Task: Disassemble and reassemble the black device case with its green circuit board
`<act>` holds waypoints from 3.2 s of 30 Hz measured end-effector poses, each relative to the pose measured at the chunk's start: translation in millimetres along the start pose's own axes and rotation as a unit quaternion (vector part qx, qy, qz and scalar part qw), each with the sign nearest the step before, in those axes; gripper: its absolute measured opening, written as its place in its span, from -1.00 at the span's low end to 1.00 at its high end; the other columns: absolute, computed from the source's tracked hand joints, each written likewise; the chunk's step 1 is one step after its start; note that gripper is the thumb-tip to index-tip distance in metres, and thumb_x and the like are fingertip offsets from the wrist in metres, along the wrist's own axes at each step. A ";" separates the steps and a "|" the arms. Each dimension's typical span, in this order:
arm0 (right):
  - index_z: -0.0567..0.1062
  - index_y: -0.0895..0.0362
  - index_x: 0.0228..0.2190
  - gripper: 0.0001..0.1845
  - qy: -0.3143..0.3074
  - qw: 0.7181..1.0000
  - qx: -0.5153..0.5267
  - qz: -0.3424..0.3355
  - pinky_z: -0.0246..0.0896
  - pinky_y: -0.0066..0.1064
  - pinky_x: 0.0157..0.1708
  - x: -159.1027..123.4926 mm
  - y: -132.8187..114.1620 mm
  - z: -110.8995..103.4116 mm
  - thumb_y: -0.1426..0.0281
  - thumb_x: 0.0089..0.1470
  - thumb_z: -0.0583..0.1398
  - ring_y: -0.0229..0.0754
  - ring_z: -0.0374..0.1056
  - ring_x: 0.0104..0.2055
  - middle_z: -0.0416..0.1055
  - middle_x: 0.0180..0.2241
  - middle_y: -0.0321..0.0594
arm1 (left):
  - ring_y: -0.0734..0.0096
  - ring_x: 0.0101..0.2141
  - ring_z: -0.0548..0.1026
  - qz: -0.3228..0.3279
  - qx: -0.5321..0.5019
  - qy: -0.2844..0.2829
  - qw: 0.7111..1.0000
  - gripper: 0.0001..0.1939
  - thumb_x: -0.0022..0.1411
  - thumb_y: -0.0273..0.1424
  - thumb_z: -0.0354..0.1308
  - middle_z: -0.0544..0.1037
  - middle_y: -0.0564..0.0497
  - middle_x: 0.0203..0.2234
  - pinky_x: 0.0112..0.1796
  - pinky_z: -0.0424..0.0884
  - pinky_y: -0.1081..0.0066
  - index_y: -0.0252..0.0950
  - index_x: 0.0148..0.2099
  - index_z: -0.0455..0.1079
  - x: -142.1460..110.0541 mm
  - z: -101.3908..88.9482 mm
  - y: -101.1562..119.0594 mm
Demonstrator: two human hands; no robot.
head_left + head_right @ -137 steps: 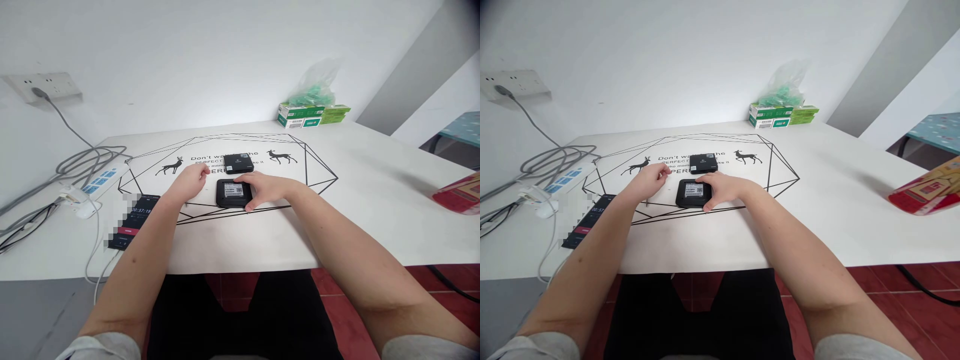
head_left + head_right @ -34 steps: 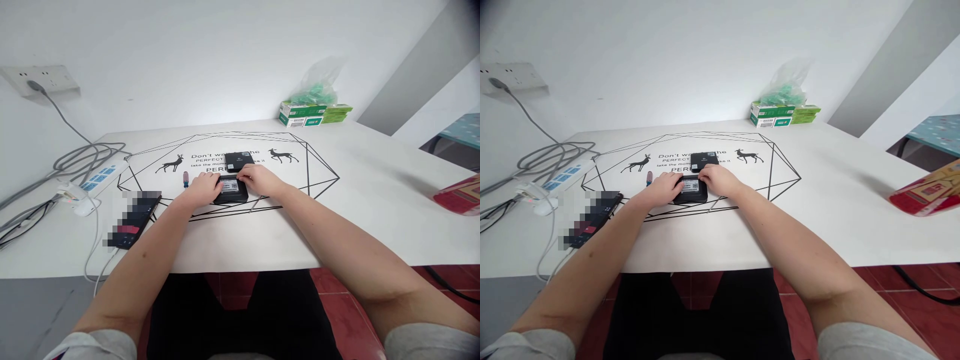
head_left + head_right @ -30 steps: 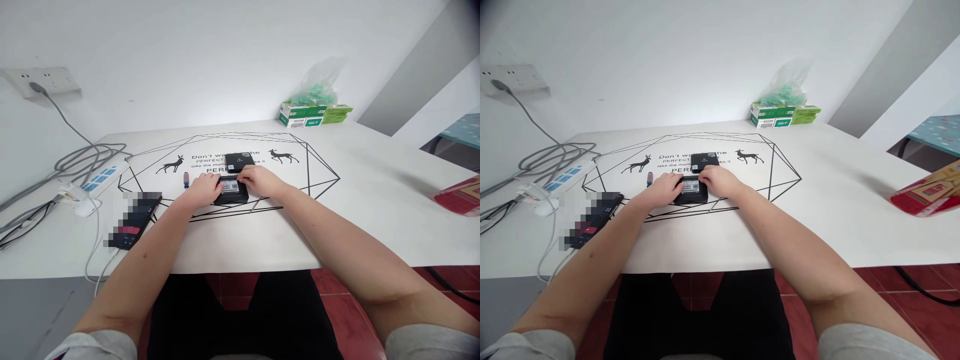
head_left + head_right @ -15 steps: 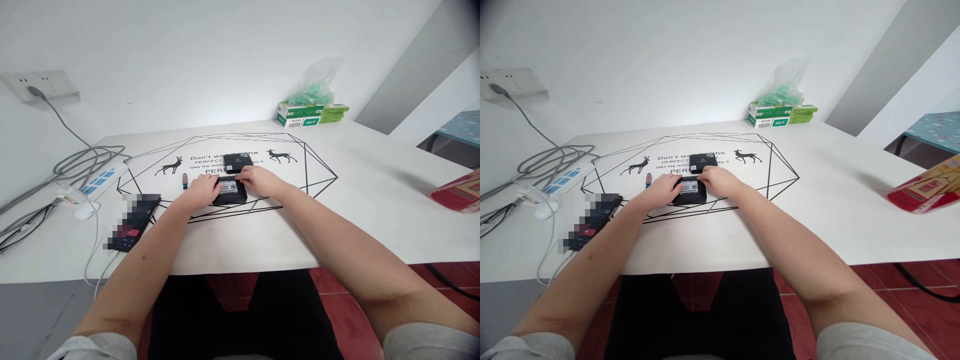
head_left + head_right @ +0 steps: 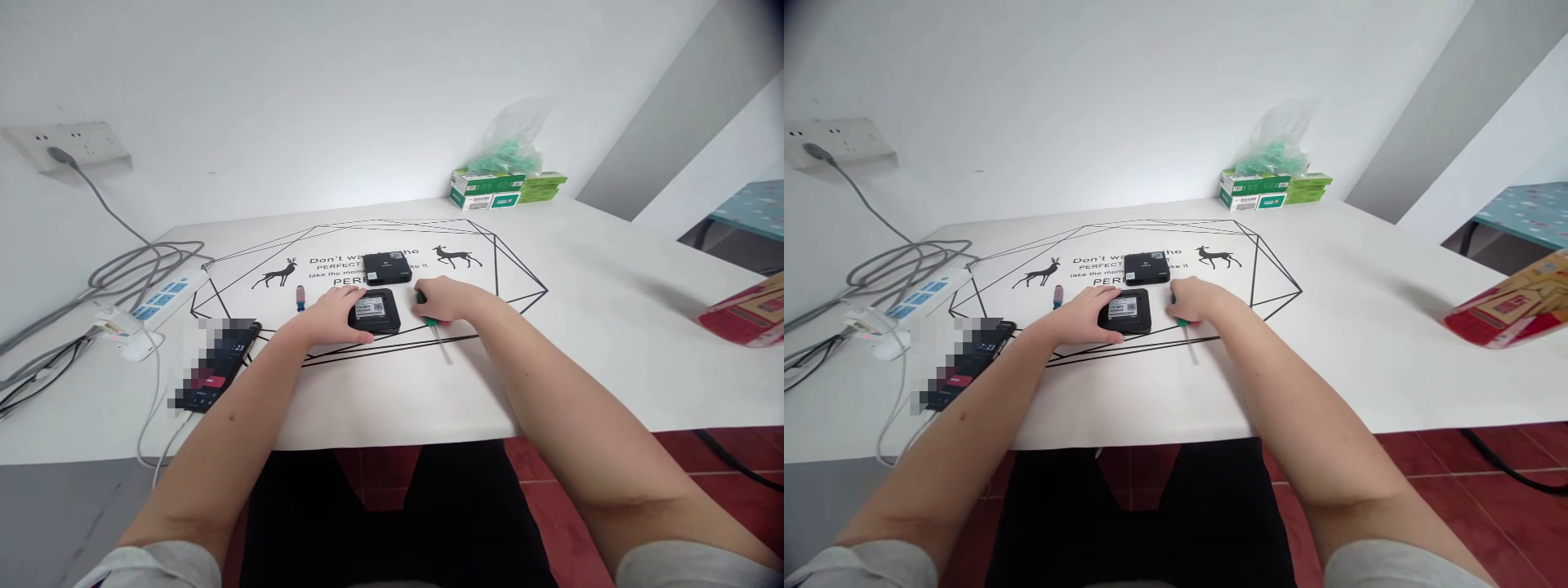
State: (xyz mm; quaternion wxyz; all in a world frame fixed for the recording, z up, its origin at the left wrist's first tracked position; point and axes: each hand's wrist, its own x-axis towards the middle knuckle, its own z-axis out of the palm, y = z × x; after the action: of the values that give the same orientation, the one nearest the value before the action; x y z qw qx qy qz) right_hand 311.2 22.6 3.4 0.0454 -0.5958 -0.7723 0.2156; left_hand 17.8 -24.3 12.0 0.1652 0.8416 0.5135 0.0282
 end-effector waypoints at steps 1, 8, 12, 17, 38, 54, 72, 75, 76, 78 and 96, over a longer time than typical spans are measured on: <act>0.62 0.05 -0.21 -0.71 0.014 1.000 0.005 -0.022 0.38 -0.13 -0.47 -3.0 -8.2 1.7 0.17 0.12 0.46 -0.12 0.38 -0.68 0.59 -0.52 -0.20 | -0.22 0.52 0.11 0.002 0.001 0.004 1.000 0.11 0.17 0.15 0.34 0.16 -0.19 0.58 0.45 0.19 -0.05 -0.18 0.62 0.14 -0.2 -0.3 0.0; 0.44 0.13 0.25 -0.50 0.314 0.933 0.138 -0.110 0.54 -0.10 -0.15 -12.7 -32.0 -7.8 0.27 0.34 0.23 0.03 0.59 -0.32 0.62 -0.33 -0.13 | -0.23 0.46 0.21 0.018 -0.008 0.016 1.000 0.09 0.16 0.20 0.34 0.28 -0.20 0.50 0.41 0.25 -0.01 -0.16 0.59 0.21 -2.4 2.9 9.2; 0.26 0.02 0.38 -0.39 0.435 0.854 0.225 -0.174 0.62 -0.14 -0.16 -7.6 -26.6 -4.5 0.10 0.43 0.15 -0.04 0.60 -0.23 0.61 -0.11 -0.10 | -0.25 0.45 0.20 0.030 -0.004 0.016 0.999 0.12 0.17 0.24 0.30 0.26 -0.23 0.51 0.43 0.20 -0.03 -0.23 0.59 0.18 -1.1 8.2 22.9; 0.34 -0.03 0.30 -0.40 0.453 0.828 0.196 -0.266 0.62 -0.15 -0.30 2.2 -22.2 8.1 -0.03 0.39 0.16 -0.07 0.54 -0.29 0.59 -0.02 -0.09 | -0.31 0.50 0.11 0.057 0.007 -0.013 0.998 0.28 0.15 0.38 0.23 0.15 -0.30 0.57 0.47 0.08 -0.08 -0.31 0.65 0.05 0.9 10.2 28.5; 0.45 -0.06 0.15 -0.53 0.502 0.789 0.196 -0.296 0.55 -0.09 -0.30 7.5 -21.2 13.7 0.13 0.28 0.34 -0.16 0.36 -0.40 0.55 -0.04 -0.15 | -0.32 0.61 -0.22 0.034 0.028 -0.067 0.997 0.54 0.01 0.44 0.32 -0.19 -0.31 0.66 0.53 -0.18 -0.14 -0.26 0.71 -0.27 4.6 10.7 1.0; 0.45 -0.05 0.18 -0.49 0.488 0.800 0.179 -0.298 0.54 -0.07 -0.29 4.7 -24.3 15.5 0.07 0.29 0.33 -0.16 0.37 -0.39 0.54 -0.05 -0.15 | -0.29 0.61 -0.16 0.045 0.030 -0.059 0.997 0.52 0.02 0.44 0.29 -0.11 -0.30 0.65 0.53 -0.15 -0.13 -0.29 0.71 -0.23 5.0 10.6 1.2; 0.46 -0.04 -0.05 -0.70 0.484 0.765 0.280 -0.319 0.61 -0.15 -0.22 0.0 -32.8 12.0 0.05 0.34 0.28 -0.11 0.53 -0.14 0.48 0.12 -0.07 | -0.32 0.61 -0.18 0.044 0.024 -0.065 0.997 0.51 0.02 0.43 0.31 -0.13 -0.28 0.66 0.52 -0.14 -0.16 -0.23 0.71 -0.25 5.0 9.9 0.9; 0.34 -0.07 -0.03 -0.65 0.456 0.761 0.340 -0.313 0.65 -0.17 -0.25 3.8 -33.4 17.3 0.05 0.34 0.29 -0.17 0.57 -0.21 0.49 0.23 -0.09 | -0.34 0.60 -0.17 0.042 0.024 -0.065 0.997 0.51 0.02 0.44 0.31 -0.13 -0.28 0.66 0.51 -0.13 -0.17 -0.22 0.71 -0.25 5.1 10.2 1.2; 0.32 -0.08 -0.03 -0.64 0.454 0.758 0.349 -0.312 0.65 -0.18 -0.26 4.7 -33.5 18.9 0.05 0.34 0.30 -0.19 0.57 -0.24 0.52 0.22 -0.10 | -0.34 0.60 -0.17 0.041 0.026 -0.065 0.997 0.51 0.02 0.43 0.31 -0.13 -0.28 0.66 0.51 -0.13 -0.17 -0.23 0.71 -0.25 5.0 10.3 1.4; 0.32 -0.08 -0.04 -0.61 0.461 0.754 0.351 -0.310 0.64 -0.17 -0.24 4.9 -33.6 20.4 0.04 0.31 0.34 -0.17 0.58 -0.22 0.57 0.17 -0.13 | -0.32 0.61 -0.18 0.041 0.029 -0.066 0.997 0.51 0.02 0.43 0.30 -0.14 -0.29 0.66 0.52 -0.13 -0.15 -0.25 0.71 -0.25 4.9 10.3 1.7; 0.66 -0.18 0.12 -0.52 0.439 0.783 0.264 -0.353 0.47 0.15 0.11 -3.1 -24.7 5.3 -0.03 0.48 0.06 0.03 0.49 0.00 0.50 -0.08 -0.14 | -0.39 0.60 -0.16 0.045 0.021 -0.065 0.997 0.51 0.03 0.45 0.29 -0.13 -0.28 0.66 0.51 -0.14 -0.19 -0.19 0.72 -0.28 3.2 7.9 3.0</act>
State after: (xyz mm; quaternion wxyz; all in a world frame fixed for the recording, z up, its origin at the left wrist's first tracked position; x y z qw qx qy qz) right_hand 288.1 13.3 8.8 0.6079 -0.2767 -0.7382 0.0953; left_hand 23.6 -24.7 5.1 0.1786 0.8673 0.4636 -0.0300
